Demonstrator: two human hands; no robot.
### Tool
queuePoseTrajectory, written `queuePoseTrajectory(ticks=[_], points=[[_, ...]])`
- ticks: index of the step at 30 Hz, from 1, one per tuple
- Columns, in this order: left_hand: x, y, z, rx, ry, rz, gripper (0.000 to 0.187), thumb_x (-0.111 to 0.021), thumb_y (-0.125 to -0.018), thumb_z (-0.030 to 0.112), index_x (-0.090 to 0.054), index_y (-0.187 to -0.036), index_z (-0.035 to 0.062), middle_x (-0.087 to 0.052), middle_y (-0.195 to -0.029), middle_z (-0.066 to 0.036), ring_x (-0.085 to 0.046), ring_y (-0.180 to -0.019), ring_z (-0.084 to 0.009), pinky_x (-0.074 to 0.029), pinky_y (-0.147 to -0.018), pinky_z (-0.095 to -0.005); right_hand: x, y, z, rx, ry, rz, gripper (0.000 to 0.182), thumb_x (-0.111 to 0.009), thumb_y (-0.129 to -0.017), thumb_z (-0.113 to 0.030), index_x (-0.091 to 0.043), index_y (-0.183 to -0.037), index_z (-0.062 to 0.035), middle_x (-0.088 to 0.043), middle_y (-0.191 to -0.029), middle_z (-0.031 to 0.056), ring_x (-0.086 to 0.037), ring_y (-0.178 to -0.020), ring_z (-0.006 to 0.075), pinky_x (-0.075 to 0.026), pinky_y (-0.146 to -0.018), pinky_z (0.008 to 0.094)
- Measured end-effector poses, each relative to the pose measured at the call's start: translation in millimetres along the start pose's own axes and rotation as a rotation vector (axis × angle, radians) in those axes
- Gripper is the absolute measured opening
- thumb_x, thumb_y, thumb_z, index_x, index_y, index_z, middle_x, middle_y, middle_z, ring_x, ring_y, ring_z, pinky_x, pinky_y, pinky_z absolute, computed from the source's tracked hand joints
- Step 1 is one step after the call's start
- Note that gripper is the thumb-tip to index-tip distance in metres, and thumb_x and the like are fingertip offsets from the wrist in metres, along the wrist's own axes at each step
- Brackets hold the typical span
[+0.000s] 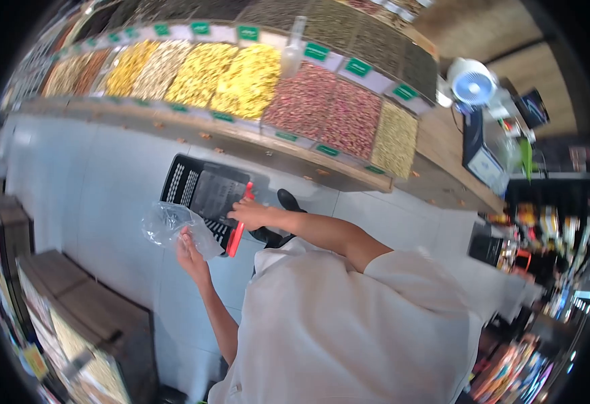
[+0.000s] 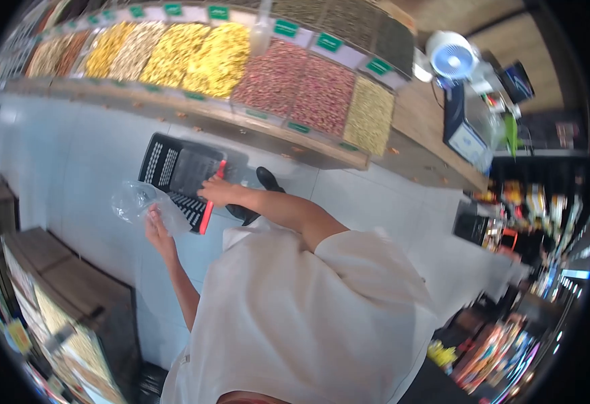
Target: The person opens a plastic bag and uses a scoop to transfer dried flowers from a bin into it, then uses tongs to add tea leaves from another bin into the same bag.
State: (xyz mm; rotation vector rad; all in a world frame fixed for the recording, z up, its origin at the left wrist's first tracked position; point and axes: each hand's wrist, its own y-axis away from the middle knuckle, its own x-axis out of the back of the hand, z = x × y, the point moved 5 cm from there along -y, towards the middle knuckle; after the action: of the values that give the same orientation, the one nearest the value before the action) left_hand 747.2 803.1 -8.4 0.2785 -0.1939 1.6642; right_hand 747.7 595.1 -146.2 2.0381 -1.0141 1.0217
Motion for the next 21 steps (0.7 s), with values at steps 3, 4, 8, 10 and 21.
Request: queuePoseTrajectory(ticks=[3, 4, 8, 10, 21], points=[[-20, -25, 28, -0.151, -0.121, -0.135, 0.034, -0.053, -0.110, 0.025, -0.067, -0.123, -0.0027, -0.069, -0.116, -0.012, -0.064, -0.108, -0.0250, -0.048, -0.098, -0.0370, 93, 18, -35, -0.033, -0.562, 0.157, 0.065, -0.078, -0.083, -0.025, -0.055, -0.140, -0.0046, -0.059, -0.126, 0.0215, -0.060, -0.118, 0.0358, -0.047, -0.100, 0.0472], [-27, -30, 36, -0.196, -0.209, -0.184, 0.033, -0.054, -0.110, 0.025, -0.067, -0.122, -0.0033, -0.069, -0.118, -0.015, -0.064, -0.112, -0.0276, -0.048, -0.100, -0.0389, 127, 33, -44, -0.087, -0.855, 0.184, 0.070, -0.079, -0.083, -0.027, -0.051, -0.143, -0.0034, -0.057, -0.131, 0.0221, -0.058, -0.123, 0.0357, -0.047, -0.100, 0.0452], [-63, -31, 80, -0.438, -0.381, -0.349, 0.029, -0.056, -0.107, 0.019, -0.067, -0.121, -0.0027, -0.068, -0.119, -0.020, -0.064, -0.114, -0.0335, -0.047, -0.101, -0.0412, 190, 69, -58, -0.169, -0.919, 0.473, 0.056, -0.076, -0.087, -0.026, -0.057, -0.133, 0.0005, -0.065, -0.120, 0.0221, -0.064, -0.114, 0.0311, -0.052, -0.091, 0.0384], [-78, -29, 81, -0.512, -0.385, -0.412, 0.027, -0.056, -0.106, 0.017, -0.069, -0.119, -0.0028, -0.067, -0.117, -0.023, -0.062, -0.116, -0.0380, -0.047, -0.100, -0.0430, 178, 62, -40, -0.270, -0.878, 0.489, 0.045, -0.075, -0.088, -0.025, -0.062, -0.121, 0.0011, -0.068, -0.107, 0.0203, -0.068, -0.102, 0.0299, -0.053, -0.085, 0.0381], [-53, -56, 53, 0.062, -0.100, 0.020, 0.023, -0.061, -0.105, 0.015, -0.063, -0.117, -0.0036, -0.063, -0.086, -0.006, -0.055, -0.069, -0.0090, -0.047, -0.061, -0.0268, 171, 66, 47, -0.362, -0.621, 0.678, 0.023, -0.067, -0.092, -0.023, -0.067, -0.093, 0.0001, -0.071, -0.087, 0.0238, -0.069, -0.087, 0.0443, -0.054, -0.076, 0.0510]])
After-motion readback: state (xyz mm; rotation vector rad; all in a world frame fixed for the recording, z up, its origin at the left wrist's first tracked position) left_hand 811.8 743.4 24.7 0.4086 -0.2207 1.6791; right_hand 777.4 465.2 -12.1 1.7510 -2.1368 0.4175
